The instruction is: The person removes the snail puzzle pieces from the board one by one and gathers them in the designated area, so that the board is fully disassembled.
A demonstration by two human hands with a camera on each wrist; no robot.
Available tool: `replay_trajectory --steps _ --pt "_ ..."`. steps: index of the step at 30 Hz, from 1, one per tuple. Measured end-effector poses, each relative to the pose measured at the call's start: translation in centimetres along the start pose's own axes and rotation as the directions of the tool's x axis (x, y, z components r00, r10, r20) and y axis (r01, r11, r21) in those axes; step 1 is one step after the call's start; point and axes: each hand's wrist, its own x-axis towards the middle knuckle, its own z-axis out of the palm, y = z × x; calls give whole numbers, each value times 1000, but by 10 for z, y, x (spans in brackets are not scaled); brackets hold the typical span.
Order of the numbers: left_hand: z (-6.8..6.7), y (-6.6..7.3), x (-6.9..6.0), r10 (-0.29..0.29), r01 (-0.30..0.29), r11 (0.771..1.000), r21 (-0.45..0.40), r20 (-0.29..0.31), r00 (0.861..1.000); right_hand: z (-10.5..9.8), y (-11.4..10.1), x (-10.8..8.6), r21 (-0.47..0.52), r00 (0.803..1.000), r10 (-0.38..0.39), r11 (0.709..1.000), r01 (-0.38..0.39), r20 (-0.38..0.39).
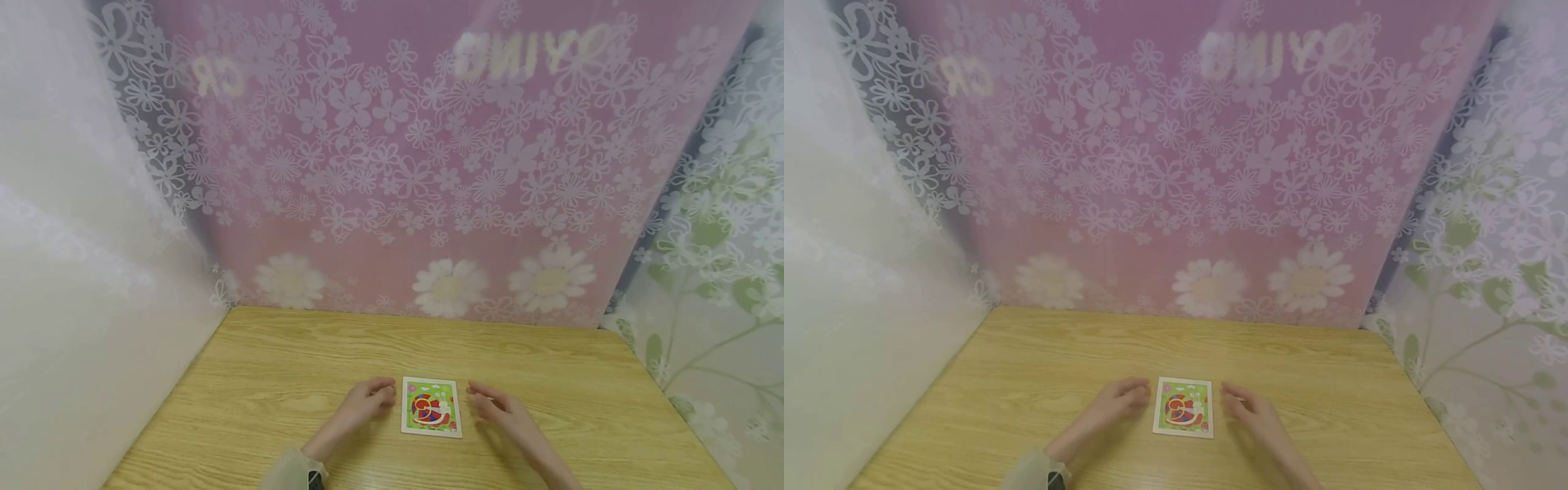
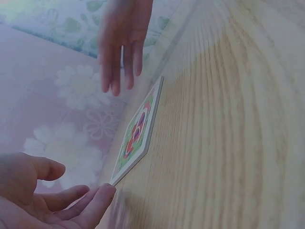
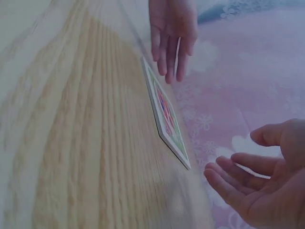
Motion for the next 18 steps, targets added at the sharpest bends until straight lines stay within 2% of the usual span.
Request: replay_trajectory --steps 4,7,12,14,18 --pt "-4 2 3 25 -25 1000 11 -10 1000 6 1 6 -144 993 -103 985 95 -53" --pt "-6 2 7 65 -65 998 23 -22 998 12 1 11 -241 978 -205 952 191 -38" --pt "-8 4 13 105 -103 994 48 -34 994 18 -6 12 -408 943 -330 855 321 48" --pt "-9 5 15 109 -106 993 58 -42 993 20 -8 13 -463 929 -355 810 360 101" --pt "-11 6 20 116 -112 992 58 -57 992 27 -10 17 -543 912 -349 733 409 217"
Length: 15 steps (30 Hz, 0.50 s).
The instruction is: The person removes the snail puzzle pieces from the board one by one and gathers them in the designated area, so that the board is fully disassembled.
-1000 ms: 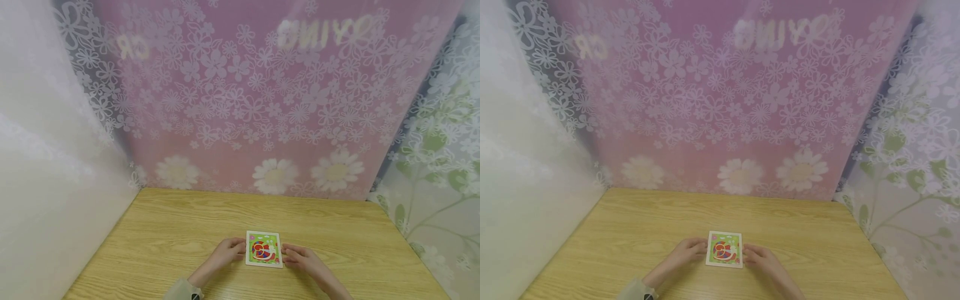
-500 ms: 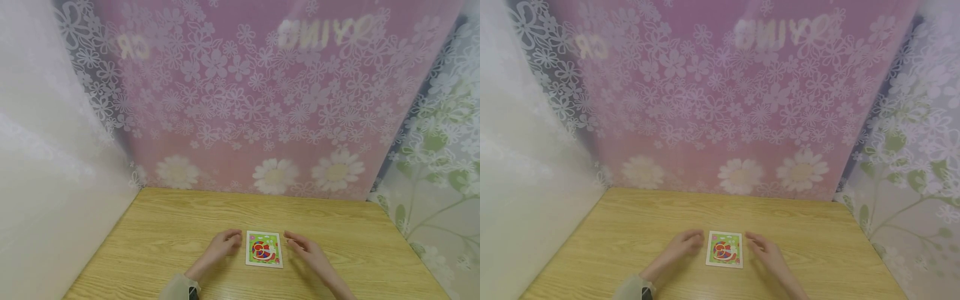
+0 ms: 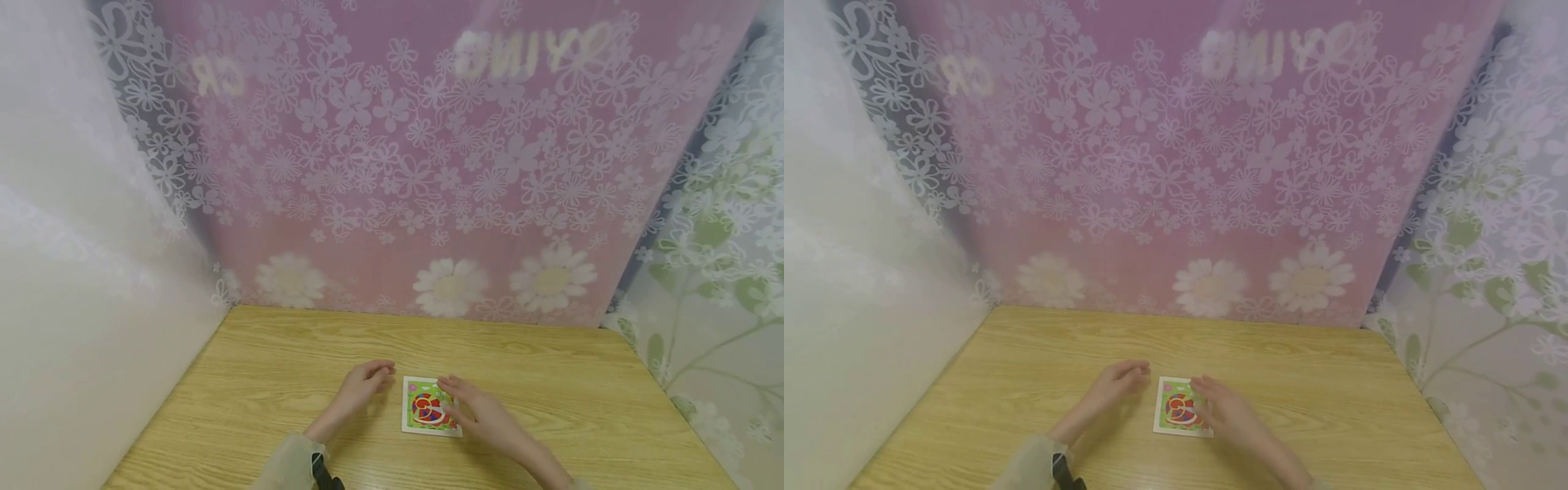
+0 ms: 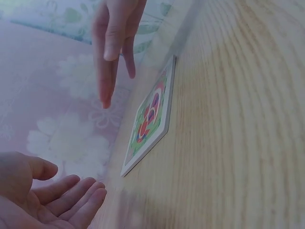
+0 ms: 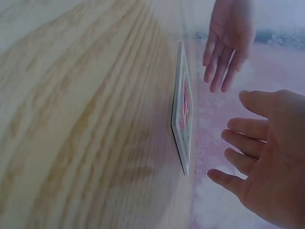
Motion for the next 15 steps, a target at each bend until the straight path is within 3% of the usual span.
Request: replay_trajectory --steps 5,10,15 --pt "-2 0 5 19 -19 1000 2 -7 1000 6 0 3 -100 988 -58 992 72 140" --pt "-3 0 10 32 -32 998 46 -15 999 9 -2 0 -143 971 -123 978 154 203" --pt "-4 0 17 3 -1 995 96 -23 1000 9 -6 0 -177 959 -123 969 171 253"
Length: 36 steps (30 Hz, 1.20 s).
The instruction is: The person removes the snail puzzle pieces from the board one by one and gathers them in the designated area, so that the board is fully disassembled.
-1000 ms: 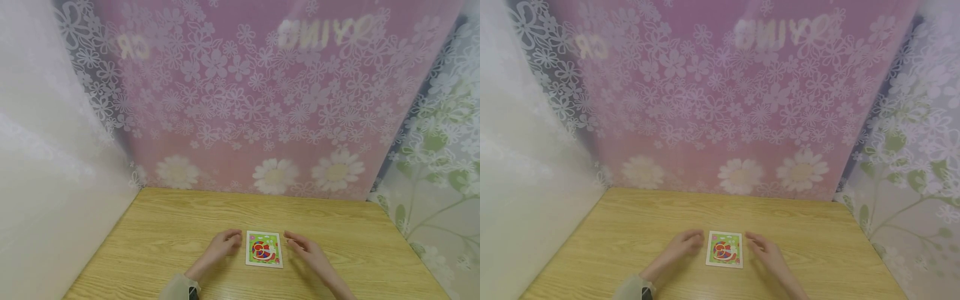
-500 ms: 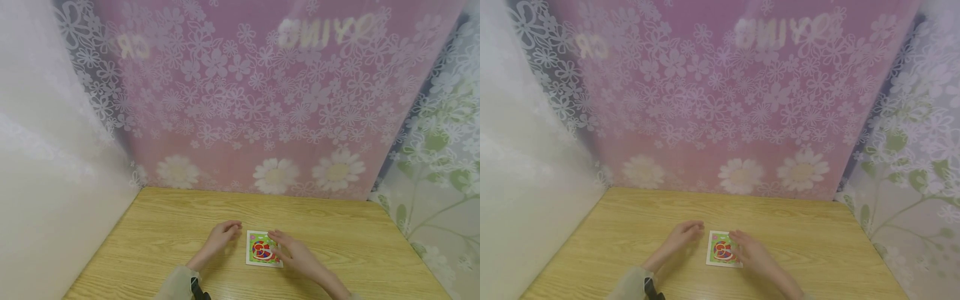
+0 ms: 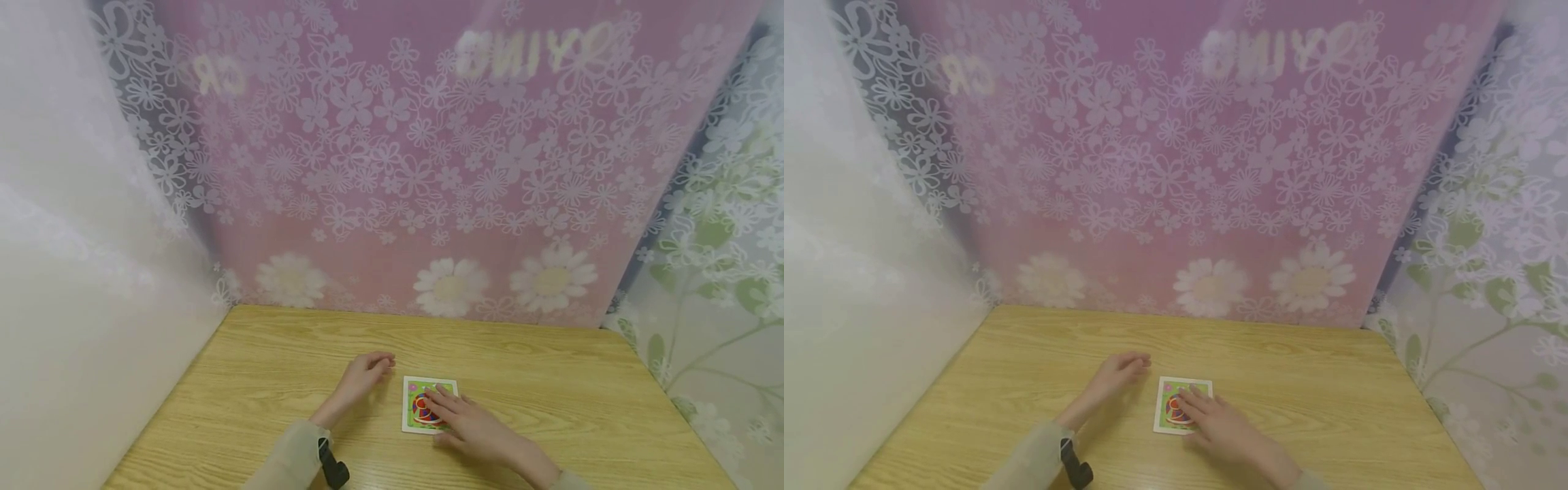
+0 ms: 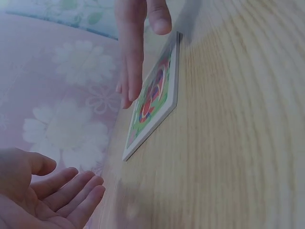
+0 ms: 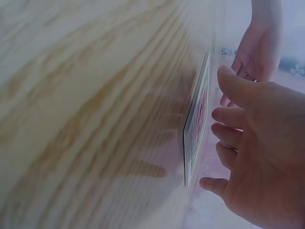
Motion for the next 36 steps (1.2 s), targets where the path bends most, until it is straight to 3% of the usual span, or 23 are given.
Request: replay_trajectory --steps 6,12,16,22,29,36 --pt "1 0 8 0 0 999 36 5 1000 0 1 1 -25 998 15 1000 -14 60" --pt "2 7 12 20 -21 1000 21 55 998 4 5 1 -57 998 0 998 4 57" --pt "3 9 15 25 -36 992 122 89 996 4 5 0 -67 999 -18 998 21 40" --pt "6 9 19 -5 -35 951 309 128 992 4 3 0 -85 999 -34 996 37 37" --pt "10 7 22 -18 -31 943 330 144 989 6 2 0 -177 998 -66 982 66 4" --pt "12 9 26 18 -63 933 354 130 991 6 1 0 -160 998 -68 985 66 -6"
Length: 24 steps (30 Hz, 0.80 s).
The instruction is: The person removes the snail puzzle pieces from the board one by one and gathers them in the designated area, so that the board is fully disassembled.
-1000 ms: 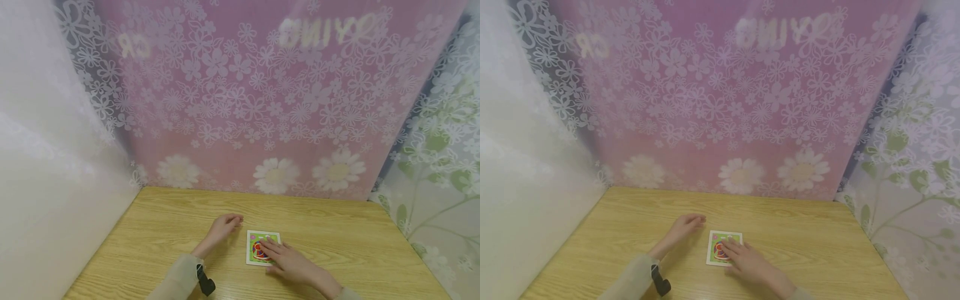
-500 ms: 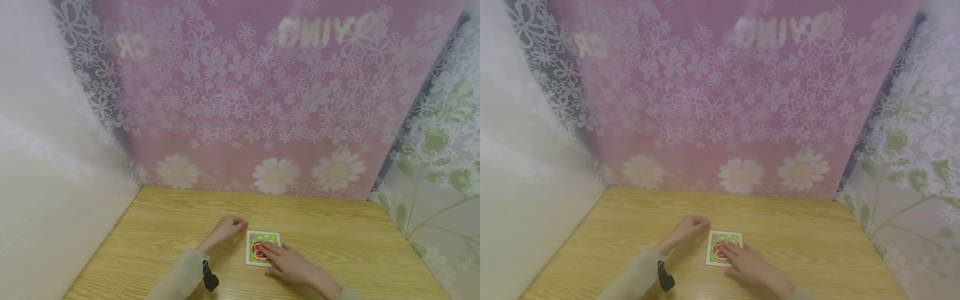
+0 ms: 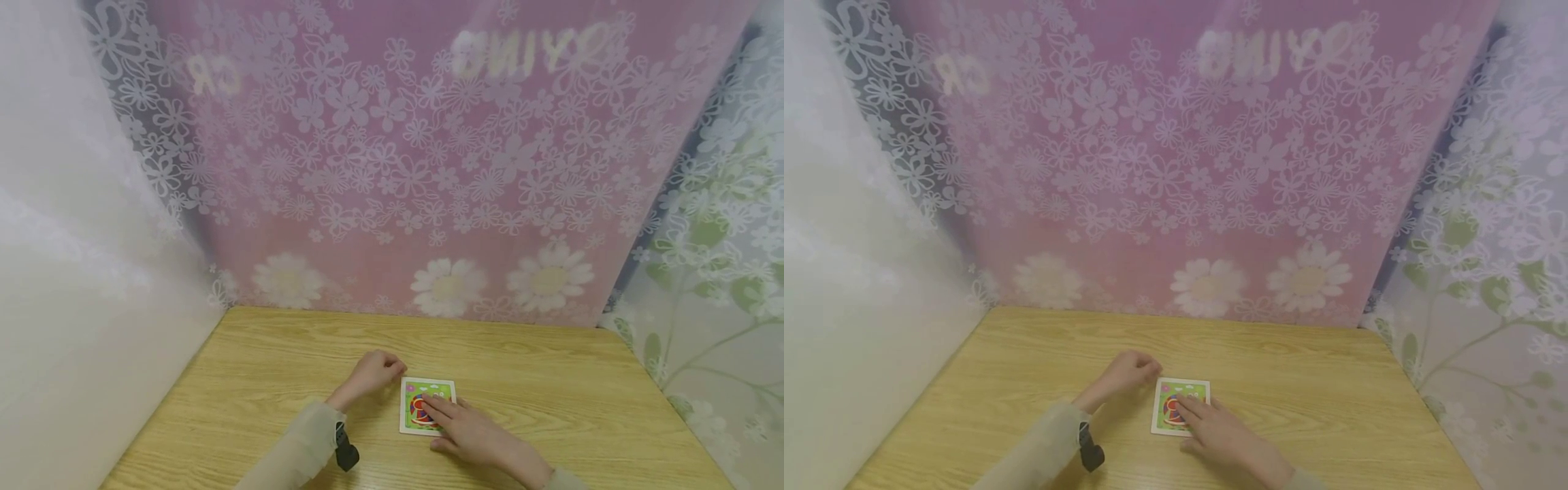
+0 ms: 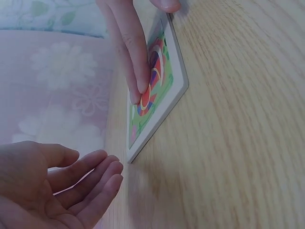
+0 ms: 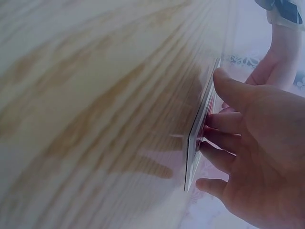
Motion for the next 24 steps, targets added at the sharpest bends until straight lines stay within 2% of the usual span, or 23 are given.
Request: replay_trajectory --steps 4,11,17,24 --pt "1 3 0 -2 3 1000 -24 17 1000 1 0 0 15 1000 14 1000 -14 5" --pt "3 9 1 -50 53 997 -63 46 998 -1 -2 1 10 1000 9 1000 -9 -3" --pt "4 12 2 -59 61 997 -38 33 998 1 -1 2 -8 1000 3 1000 -3 -13" --pt "6 16 2 -40 39 998 50 14 999 -2 -4 2 -7 1000 2 1000 -2 -28"
